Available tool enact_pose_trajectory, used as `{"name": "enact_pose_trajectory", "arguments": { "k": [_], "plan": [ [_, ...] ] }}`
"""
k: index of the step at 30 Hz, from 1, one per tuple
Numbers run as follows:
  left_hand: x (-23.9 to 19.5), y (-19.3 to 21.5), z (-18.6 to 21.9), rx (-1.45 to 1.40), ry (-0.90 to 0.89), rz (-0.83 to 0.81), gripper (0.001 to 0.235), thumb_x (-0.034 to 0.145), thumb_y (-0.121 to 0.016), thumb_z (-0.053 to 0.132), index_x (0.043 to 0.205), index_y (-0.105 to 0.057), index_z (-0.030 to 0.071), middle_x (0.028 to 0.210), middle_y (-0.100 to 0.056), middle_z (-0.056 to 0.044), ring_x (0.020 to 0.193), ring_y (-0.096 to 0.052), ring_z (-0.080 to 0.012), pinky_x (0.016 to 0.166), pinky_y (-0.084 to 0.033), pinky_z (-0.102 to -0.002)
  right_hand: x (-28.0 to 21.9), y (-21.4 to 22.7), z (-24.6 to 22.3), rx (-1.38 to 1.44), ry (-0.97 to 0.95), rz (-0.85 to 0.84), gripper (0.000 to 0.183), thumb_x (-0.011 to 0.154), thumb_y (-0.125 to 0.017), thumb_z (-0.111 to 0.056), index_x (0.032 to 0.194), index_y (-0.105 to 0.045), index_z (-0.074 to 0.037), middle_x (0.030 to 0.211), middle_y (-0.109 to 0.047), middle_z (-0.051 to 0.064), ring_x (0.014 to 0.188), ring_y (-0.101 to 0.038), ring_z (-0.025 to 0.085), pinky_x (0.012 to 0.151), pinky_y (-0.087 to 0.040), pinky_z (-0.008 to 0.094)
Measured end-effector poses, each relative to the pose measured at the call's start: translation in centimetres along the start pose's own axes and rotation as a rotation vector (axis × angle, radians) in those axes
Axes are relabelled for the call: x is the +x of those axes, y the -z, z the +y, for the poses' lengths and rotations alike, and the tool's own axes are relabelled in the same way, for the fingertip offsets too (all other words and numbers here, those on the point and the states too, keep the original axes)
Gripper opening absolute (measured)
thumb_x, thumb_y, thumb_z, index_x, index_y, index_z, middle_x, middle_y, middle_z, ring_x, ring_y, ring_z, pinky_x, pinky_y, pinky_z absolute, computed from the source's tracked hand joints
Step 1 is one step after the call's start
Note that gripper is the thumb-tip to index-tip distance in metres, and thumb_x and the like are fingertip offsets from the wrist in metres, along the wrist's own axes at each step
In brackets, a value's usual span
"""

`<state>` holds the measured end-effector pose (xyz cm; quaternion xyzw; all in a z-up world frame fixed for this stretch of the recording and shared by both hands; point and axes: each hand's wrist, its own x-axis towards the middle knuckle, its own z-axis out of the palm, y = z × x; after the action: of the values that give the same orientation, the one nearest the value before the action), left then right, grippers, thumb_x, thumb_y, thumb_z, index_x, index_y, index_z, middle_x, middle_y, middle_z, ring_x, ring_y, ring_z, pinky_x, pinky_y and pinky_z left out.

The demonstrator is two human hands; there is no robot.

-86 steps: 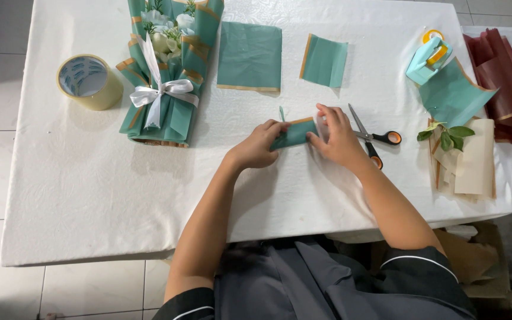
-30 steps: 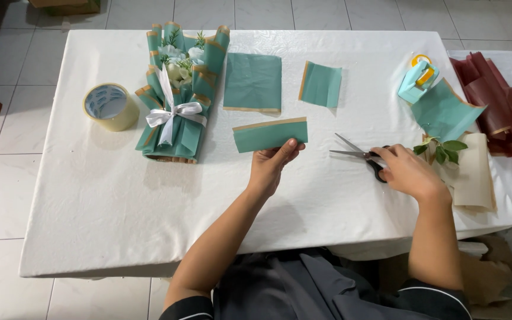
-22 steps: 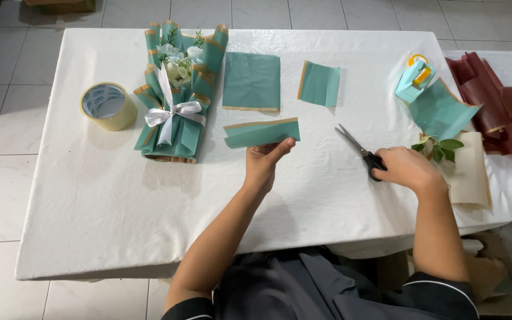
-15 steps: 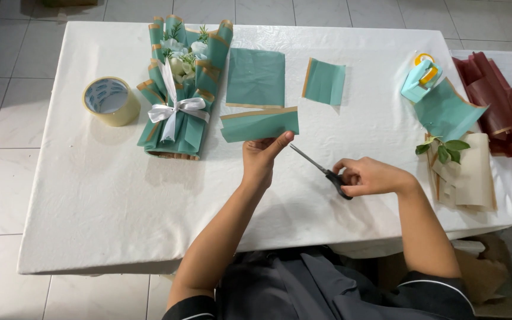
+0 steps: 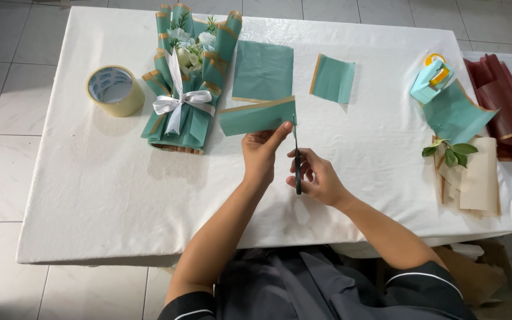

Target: Cutting and folding small pieces of decorative wrapping paper to finalize a flower bouquet.

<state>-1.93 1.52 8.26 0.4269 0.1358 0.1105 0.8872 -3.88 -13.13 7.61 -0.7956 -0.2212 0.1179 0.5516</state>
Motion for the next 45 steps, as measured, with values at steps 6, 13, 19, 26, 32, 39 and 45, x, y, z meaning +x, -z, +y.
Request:
{"name": "enact_pose_trajectory", "arguments": {
  "k": [6, 13, 19, 26, 32, 39, 45],
  "plan": [
    [-0.4, -0.1, -2.7, -0.040, 0.097, -0.026, 0.024, 0.065, -0.082, 0.017, 0.079, -0.063, 0.009, 0.068, -0.064, 0.001, 0.064, -0.062, -0.0060, 0.066, -0.050, -0.021, -0.5, 0.0, 0.6, 0.068, 0.086, 0.058, 0.043, 0.073, -0.071, -0.020, 0.110, -0.054, -0.005, 0.070, -0.061, 0.007, 0.050, -0.052, 0.012, 0.046, -0.040, 0.021],
    [-1.5, -1.1, -0.9, -0.045, 0.130, -0.058, 0.028, 0.064, -0.083, 0.016, 0.079, -0.062, 0.006, 0.068, -0.065, -0.004, 0.063, -0.063, -0.0098, 0.066, -0.051, -0.023, -0.2, 1.1, 0.4, 0.048, 0.136, 0.068, 0.041, 0.074, -0.071, -0.017, 0.109, -0.055, -0.004, 0.069, -0.060, 0.008, 0.049, -0.050, 0.012, 0.048, -0.040, 0.022],
    [-1.3, -0.9, -0.4, -0.020, 0.145, -0.086, 0.031, 0.064, -0.083, 0.017, 0.082, -0.063, 0.002, 0.070, -0.066, -0.006, 0.065, -0.064, -0.0102, 0.067, -0.052, -0.025, 0.1, 1.1, 0.0, 0.135, 0.137, 0.032, 0.040, 0.074, -0.071, -0.016, 0.108, -0.055, -0.002, 0.068, -0.060, 0.008, 0.050, -0.050, 0.009, 0.048, -0.040, 0.019],
    [-0.7, -0.6, 0.1, 0.103, 0.077, -0.125, 0.032, 0.065, -0.082, 0.018, 0.082, -0.065, -0.003, 0.074, -0.067, -0.012, 0.072, -0.065, -0.0158, 0.069, -0.053, -0.032, 0.2, 1.4, 1.1, 0.182, 0.119, 0.014, 0.042, 0.075, -0.070, -0.021, 0.109, -0.054, -0.002, 0.070, -0.059, 0.009, 0.053, -0.050, 0.008, 0.051, -0.040, 0.019],
    [-0.7, -0.7, 0.1, 0.188, 0.097, -0.118, 0.034, 0.065, -0.082, 0.024, 0.080, -0.066, -0.002, 0.073, -0.067, -0.012, 0.073, -0.065, -0.0182, 0.071, -0.053, -0.034, 0.1, 1.5, 1.3, 0.178, 0.124, 0.007, 0.044, 0.074, -0.070, -0.022, 0.110, -0.053, -0.002, 0.071, -0.058, 0.009, 0.054, -0.050, 0.008, 0.051, -0.040, 0.019],
    [-0.4, -0.5, 0.5, 0.136, 0.039, -0.166, 0.031, 0.067, -0.081, 0.019, 0.081, -0.065, -0.004, 0.073, -0.066, -0.014, 0.072, -0.064, -0.0160, 0.069, -0.055, -0.031, 0.2, 1.2, 0.9, 0.163, 0.095, 0.022, 0.043, 0.076, -0.069, -0.021, 0.111, -0.053, -0.002, 0.072, -0.058, 0.010, 0.055, -0.049, 0.008, 0.052, -0.040, 0.020],
    [-0.5, -0.5, 0.6, 0.144, 0.063, -0.176, 0.032, 0.066, -0.082, 0.022, 0.081, -0.065, -0.002, 0.073, -0.067, -0.012, 0.071, -0.064, -0.0141, 0.069, -0.055, -0.029, 0.1, 1.1, 0.8, 0.200, 0.070, 0.003, 0.041, 0.077, -0.068, -0.020, 0.111, -0.053, -0.002, 0.072, -0.058, 0.009, 0.056, -0.049, 0.008, 0.054, -0.040, 0.020]
  ]
}}
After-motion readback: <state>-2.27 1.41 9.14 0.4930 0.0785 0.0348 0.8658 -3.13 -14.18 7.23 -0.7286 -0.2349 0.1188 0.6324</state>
